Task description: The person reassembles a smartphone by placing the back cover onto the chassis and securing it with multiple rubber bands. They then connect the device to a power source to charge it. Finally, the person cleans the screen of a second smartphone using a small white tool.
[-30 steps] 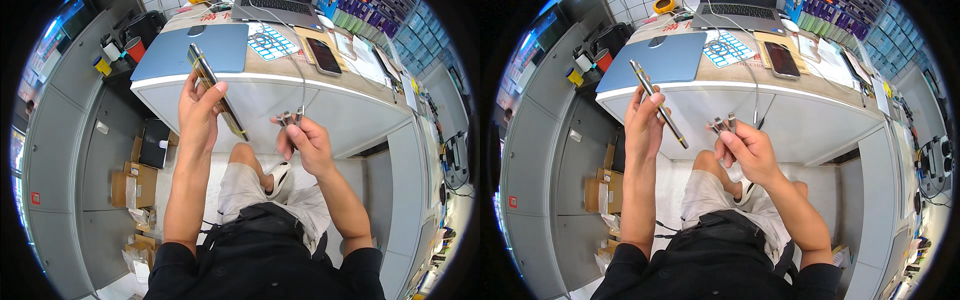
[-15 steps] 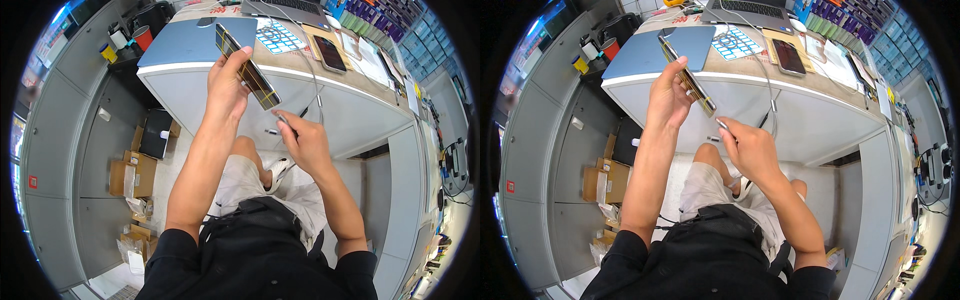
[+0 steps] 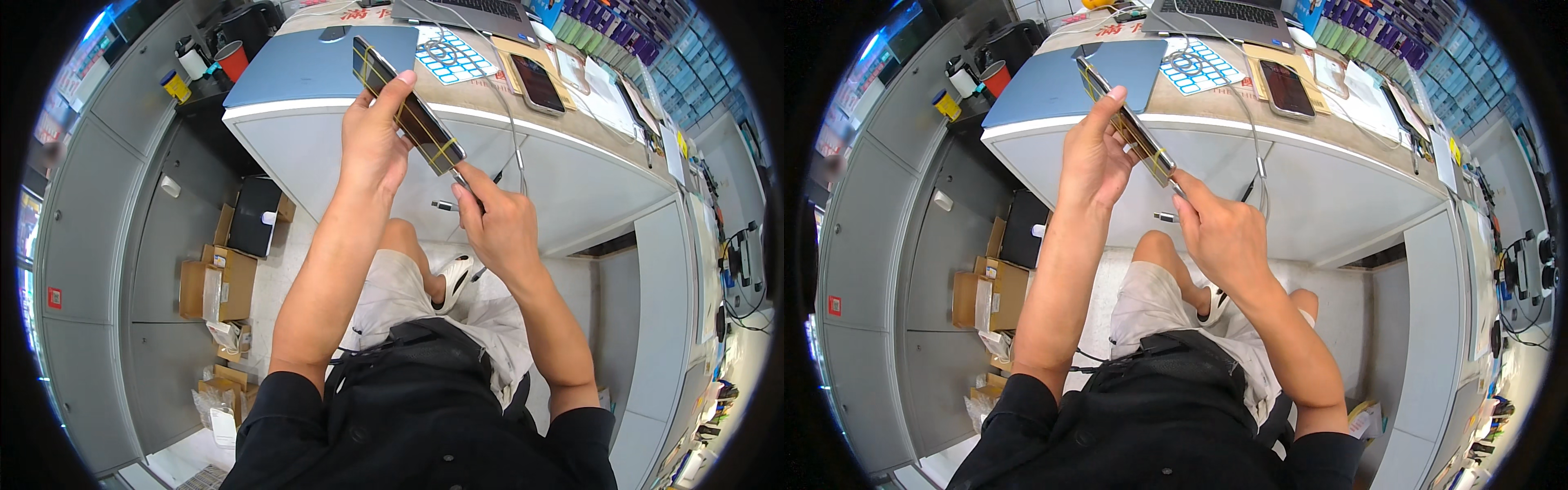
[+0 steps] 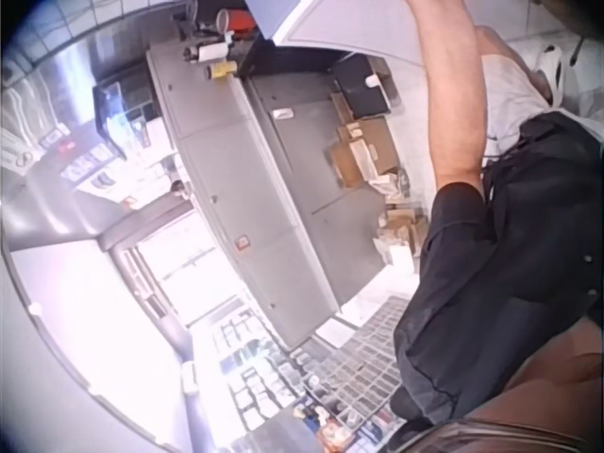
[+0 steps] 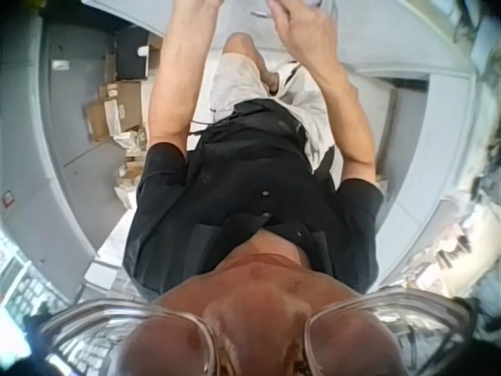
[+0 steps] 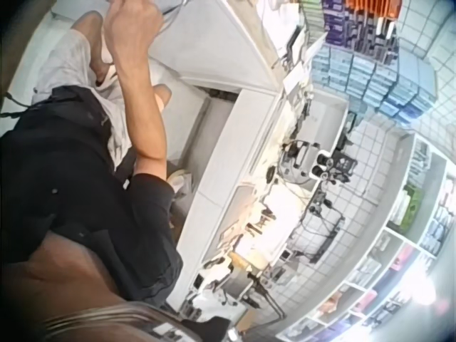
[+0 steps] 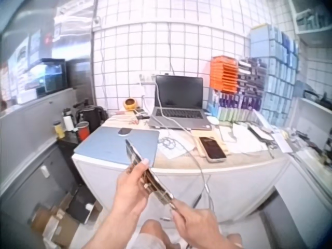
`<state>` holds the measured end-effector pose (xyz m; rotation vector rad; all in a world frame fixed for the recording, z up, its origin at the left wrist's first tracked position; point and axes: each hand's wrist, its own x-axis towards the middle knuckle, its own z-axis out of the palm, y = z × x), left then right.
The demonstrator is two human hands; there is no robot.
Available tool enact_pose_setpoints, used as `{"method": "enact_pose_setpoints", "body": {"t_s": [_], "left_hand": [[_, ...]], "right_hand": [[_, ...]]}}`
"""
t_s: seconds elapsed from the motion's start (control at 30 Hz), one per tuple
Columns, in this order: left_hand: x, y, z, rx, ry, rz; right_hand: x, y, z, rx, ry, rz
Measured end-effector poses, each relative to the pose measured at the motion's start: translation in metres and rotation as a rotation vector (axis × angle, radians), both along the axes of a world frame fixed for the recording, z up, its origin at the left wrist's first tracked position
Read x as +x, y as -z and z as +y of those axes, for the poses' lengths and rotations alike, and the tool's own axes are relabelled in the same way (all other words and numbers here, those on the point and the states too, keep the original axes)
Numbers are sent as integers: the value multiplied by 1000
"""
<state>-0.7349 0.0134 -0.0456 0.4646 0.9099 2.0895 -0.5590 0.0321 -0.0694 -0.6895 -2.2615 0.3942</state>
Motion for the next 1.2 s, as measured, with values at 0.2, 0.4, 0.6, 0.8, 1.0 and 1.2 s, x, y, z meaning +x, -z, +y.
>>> {"method": "enact_pose_setpoints", "body": {"t_s": [0.2, 0.4, 0.6, 0.8, 1.0, 1.2], "left_hand": [[9, -2, 4, 76, -94, 134], [25, -2, 12, 153, -188, 136], [26, 1, 11, 163, -164, 90], [21, 6, 7, 208, -78, 10], [13, 8, 5, 282, -9, 68], [17, 14, 8, 270, -51, -105]], "right_hand": [[1, 6, 5, -96, 3, 16], [2, 8, 4, -240, 28, 38], [2, 15, 10, -314, 15, 63], [8, 16, 15, -500, -65, 112], [14, 10, 12, -628, -138, 173], [12, 5, 1, -655, -223, 273]]}}
